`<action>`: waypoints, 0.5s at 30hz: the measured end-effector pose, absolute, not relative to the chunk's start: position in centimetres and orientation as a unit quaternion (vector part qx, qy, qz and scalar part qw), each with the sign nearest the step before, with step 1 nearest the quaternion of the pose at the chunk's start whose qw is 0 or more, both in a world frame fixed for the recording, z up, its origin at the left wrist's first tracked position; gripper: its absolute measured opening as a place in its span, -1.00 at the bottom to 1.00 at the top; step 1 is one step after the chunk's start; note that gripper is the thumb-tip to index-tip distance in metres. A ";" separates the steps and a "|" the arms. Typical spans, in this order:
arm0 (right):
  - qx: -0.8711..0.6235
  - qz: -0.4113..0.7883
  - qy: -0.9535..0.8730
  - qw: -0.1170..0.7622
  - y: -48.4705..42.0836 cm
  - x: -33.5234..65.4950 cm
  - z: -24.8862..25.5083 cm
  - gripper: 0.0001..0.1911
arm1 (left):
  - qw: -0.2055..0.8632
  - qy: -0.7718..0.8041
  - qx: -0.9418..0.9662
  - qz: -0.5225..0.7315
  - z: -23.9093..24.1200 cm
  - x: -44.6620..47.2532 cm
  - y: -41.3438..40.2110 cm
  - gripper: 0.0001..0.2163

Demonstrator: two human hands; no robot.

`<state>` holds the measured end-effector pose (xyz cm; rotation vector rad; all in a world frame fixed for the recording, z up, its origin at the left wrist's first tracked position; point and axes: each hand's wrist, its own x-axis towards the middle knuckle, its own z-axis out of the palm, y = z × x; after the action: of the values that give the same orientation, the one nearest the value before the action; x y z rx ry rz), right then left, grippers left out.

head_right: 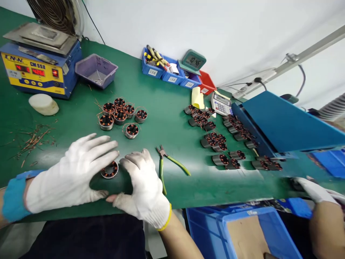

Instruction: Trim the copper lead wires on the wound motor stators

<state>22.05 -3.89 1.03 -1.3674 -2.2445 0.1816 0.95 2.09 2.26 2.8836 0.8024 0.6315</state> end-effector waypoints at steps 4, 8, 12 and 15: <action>-0.440 0.007 -0.865 0.242 -3.3 20.8 0.3 -0.92 | 0.100 0.255 0.951 0.146 1.0 1.7 2.5 -0.70; -0.487 0.004 -0.841 0.234 -3.7 22.1 -0.4 -0.82 | 0.123 0.284 0.941 0.138 0.4 1.7 3.0 -0.78; -0.539 0.057 -0.801 0.252 -4.3 23.3 0.3 -0.83 | 0.180 0.345 0.914 0.111 0.7 1.5 3.3 -0.76; -0.551 0.091 -0.787 0.262 -4.3 22.3 1.0 -0.74 | 0.207 0.378 0.895 0.117 0.7 1.7 3.2 -0.71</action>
<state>22.31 -4.33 1.01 -1.4913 -2.1287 0.2456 1.68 3.23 0.73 2.4916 1.0518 0.3262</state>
